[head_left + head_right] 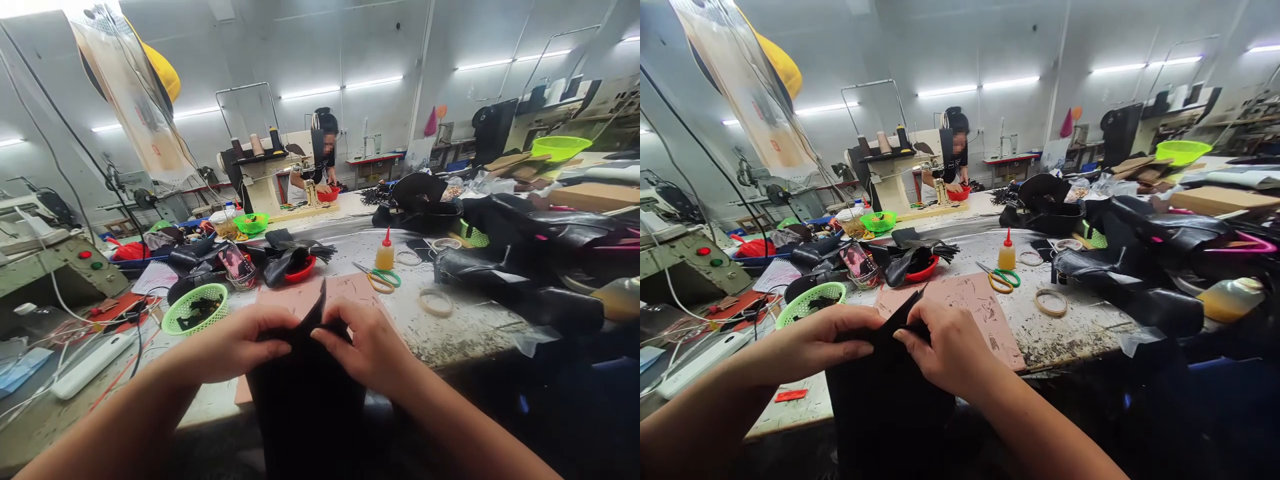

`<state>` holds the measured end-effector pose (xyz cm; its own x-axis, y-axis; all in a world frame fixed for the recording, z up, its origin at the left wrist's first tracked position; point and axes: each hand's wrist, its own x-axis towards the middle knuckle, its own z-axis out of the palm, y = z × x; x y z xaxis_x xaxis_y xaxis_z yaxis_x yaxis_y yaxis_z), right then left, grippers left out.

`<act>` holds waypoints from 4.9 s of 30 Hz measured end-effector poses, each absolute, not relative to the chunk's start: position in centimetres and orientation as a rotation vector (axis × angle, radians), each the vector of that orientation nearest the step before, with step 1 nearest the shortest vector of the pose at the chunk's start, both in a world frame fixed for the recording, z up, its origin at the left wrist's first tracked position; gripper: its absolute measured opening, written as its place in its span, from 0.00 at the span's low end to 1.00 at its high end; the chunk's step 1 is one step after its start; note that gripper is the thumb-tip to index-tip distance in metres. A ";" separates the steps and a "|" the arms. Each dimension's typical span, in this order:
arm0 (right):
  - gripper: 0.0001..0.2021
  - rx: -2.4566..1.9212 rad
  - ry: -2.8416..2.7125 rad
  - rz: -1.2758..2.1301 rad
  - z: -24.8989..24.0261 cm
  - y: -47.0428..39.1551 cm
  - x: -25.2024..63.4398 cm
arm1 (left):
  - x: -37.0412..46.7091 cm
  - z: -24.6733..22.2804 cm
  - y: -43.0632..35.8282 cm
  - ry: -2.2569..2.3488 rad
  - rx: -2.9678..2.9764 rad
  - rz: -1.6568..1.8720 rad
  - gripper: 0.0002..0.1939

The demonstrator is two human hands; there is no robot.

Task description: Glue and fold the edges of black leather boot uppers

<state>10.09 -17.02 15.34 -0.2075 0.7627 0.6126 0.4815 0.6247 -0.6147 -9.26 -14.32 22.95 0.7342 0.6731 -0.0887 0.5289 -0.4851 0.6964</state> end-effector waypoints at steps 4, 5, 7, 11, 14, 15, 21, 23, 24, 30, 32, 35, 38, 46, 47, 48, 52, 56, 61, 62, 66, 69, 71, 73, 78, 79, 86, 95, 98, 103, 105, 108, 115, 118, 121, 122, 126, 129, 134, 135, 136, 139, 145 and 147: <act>0.04 -0.955 -1.843 0.268 15.3 -17.6 9.5 | -8.3 23.7 -14.9 0.916 2.438 0.248 0.11; 0.04 -0.941 -1.827 0.266 15.3 -17.7 9.4 | -8.1 23.8 -15.0 0.942 2.483 0.253 0.08; 0.04 -0.922 -1.780 0.332 15.2 -17.8 9.5 | -7.7 23.8 -15.0 0.946 2.501 0.239 0.05; 0.06 -0.908 -1.645 0.640 14.8 -17.4 10.4 | -7.7 23.4 -14.8 0.871 2.380 0.273 0.06; 0.05 -0.872 -1.564 0.778 14.7 -17.1 10.9 | -8.0 23.2 -14.7 0.873 2.289 0.285 0.07; 0.06 -0.860 -1.546 0.801 14.7 -17.1 10.9 | -8.1 23.2 -14.7 0.877 2.260 0.279 0.07; 0.06 -0.826 -1.507 0.793 15.0 -17.0 10.6 | -8.4 23.0 -14.8 0.903 2.137 0.224 0.11; 0.06 -0.848 -1.510 0.751 15.0 -17.0 10.5 | -8.5 22.9 -14.8 0.912 2.101 0.227 0.14; 0.06 -0.857 -1.511 0.725 15.0 -17.1 10.4 | -8.5 22.9 -14.7 0.916 2.087 0.231 0.15; 0.05 -0.883 -1.536 0.571 15.1 -17.2 10.1 | -8.6 23.0 -14.4 0.904 2.178 0.260 0.14; 0.05 -0.884 -1.547 0.519 15.2 -17.3 10.1 | -8.8 23.0 -14.3 0.899 2.238 0.278 0.12; 0.05 -0.879 -1.583 0.434 15.3 -17.3 10.0 | -9.3 23.1 -14.2 0.900 2.354 0.244 0.12; 0.05 -0.876 -1.627 0.366 15.2 -17.4 9.9 | -9.2 23.4 -14.4 0.958 2.459 0.151 0.12; 0.05 -0.893 -1.662 0.263 15.2 -17.3 9.5 | -7.2 24.0 -14.7 0.997 2.597 0.163 0.11; 0.05 -0.897 -1.666 0.247 15.2 -17.3 9.5 | -7.1 24.0 -14.6 0.989 2.595 0.165 0.11; 0.06 -0.900 -1.670 0.229 15.2 -17.3 9.5 | -7.1 24.0 -14.5 0.990 2.594 0.160 0.12; 0.06 -0.915 -1.698 0.197 15.1 -17.2 9.7 | -7.1 24.0 -14.5 1.006 2.605 0.094 0.10; 0.06 -0.948 -1.709 0.218 15.1 -17.2 9.9 | -6.9 24.0 -14.5 0.982 2.627 0.067 0.10; 0.06 -0.983 -1.703 0.335 15.3 -17.3 9.9 | -6.8 23.7 -14.4 0.889 2.648 0.119 0.10; 0.06 -0.991 -1.703 0.371 15.4 -17.3 9.9 | -6.8 23.7 -14.3 0.867 2.643 0.135 0.10; 0.08 -1.003 -1.533 0.368 15.4 -16.9 10.6 | -7.2 23.6 -13.9 0.801 2.558 0.168 0.10; 0.07 -0.946 -1.390 0.337 15.3 -16.5 11.6 | -7.7 23.6 -13.6 0.814 2.497 0.173 0.11; 0.06 -0.890 -1.382 0.339 15.3 -16.3 12.3 | -7.9 23.5 -13.4 0.842 2.464 0.168 0.11; 0.07 -0.852 -1.391 0.317 15.3 -16.3 12.7 | -8.0 23.4 -13.2 0.848 2.438 0.167 0.11; 0.13 -0.846 -1.597 0.210 15.9 -16.5 12.5 | -8.0 23.2 -13.0 0.792 2.445 0.212 0.10; 0.15 -0.849 -1.707 0.199 16.2 -16.5 12.3 | -7.9 23.2 -13.0 0.779 2.470 0.221 0.10; 0.05 -0.815 -2.210 0.238 18.2 -16.1 11.9 | -7.3 22.5 -14.8 0.947 2.916 0.138 0.08; 0.12 -0.507 -2.395 -0.079 18.3 -19.6 12.9 | -7.9 20.5 -19.1 0.626 3.425 0.578 0.16; 0.10 -0.484 -2.421 -0.062 19.0 -20.1 13.7 | -9.3 21.0 -19.2 0.646 3.374 0.564 0.16; 0.06 -0.614 -2.420 0.171 19.4 -19.3 15.4 | -11.6 20.4 -17.9 0.943 2.820 0.541 0.10; 0.06 -0.681 -2.350 0.207 18.8 -18.4 16.1 | -11.7 19.3 -17.2 1.047 2.441 0.594 0.08; 0.09 -0.875 -2.271 0.229 18.2 -17.3 16.6 | -10.5 17.4 -16.3 0.935 1.957 0.759 0.13; 0.14 -1.089 -2.298 0.063 20.3 -18.4 12.7 | -6.5 16.0 -17.2 0.959 1.767 0.953 0.13; 0.06 -1.085 -2.303 0.070 20.5 -18.4 11.0 | -5.7 16.3 -17.8 0.999 1.887 0.983 0.14; 0.05 -1.085 -2.280 0.033 20.1 -18.4 10.7 | -5.3 16.3 -18.2 0.996 1.941 0.991 0.15; 0.05 -1.093 -2.265 0.019 20.0 -18.5 10.8 | -5.2 16.3 -18.3 1.004 1.957 0.981 0.15; 0.05 -1.148 -2.180 -0.017 20.0 -19.2 11.4 | -4.8 16.0 -18.8 1.110 2.041 0.986 0.09; 0.04 -1.181 -2.233 0.068 20.3 -19.5 11.6 | -4.5 15.9 -19.4 1.171 2.130 1.042 0.11; 0.03 -1.118 -2.308 0.380 20.6 -19.4 11.6 | -4.5 15.4 -19.9 1.021 2.094 1.021 0.17; 0.04 -1.107 -2.288 0.437 20.6 -19.4 11.7 | -4.6 15.3 -19.9 0.975 2.048 1.006 0.17; 0.05 -1.097 -2.265 0.507 20.5 -19.3 11.7 | -4.7 15.2 -19.8 0.934 2.000 0.988 0.16; 0.07 -1.069 -2.181 0.761 19.9 -18.9 12.0 | -5.3 15.2 -19.6 0.890 1.867 0.902 0.16; 0.13 -1.110 -1.903 1.152 18.5 -17.7 12.7 | -6.3 16.5 -20.1 0.994 1.903 0.641 0.12; 0.15 -1.110 -1.844 1.232 18.3 -17.5 12.9 | -6.5 16.6 -20.2 0.977 1.898 0.656 0.13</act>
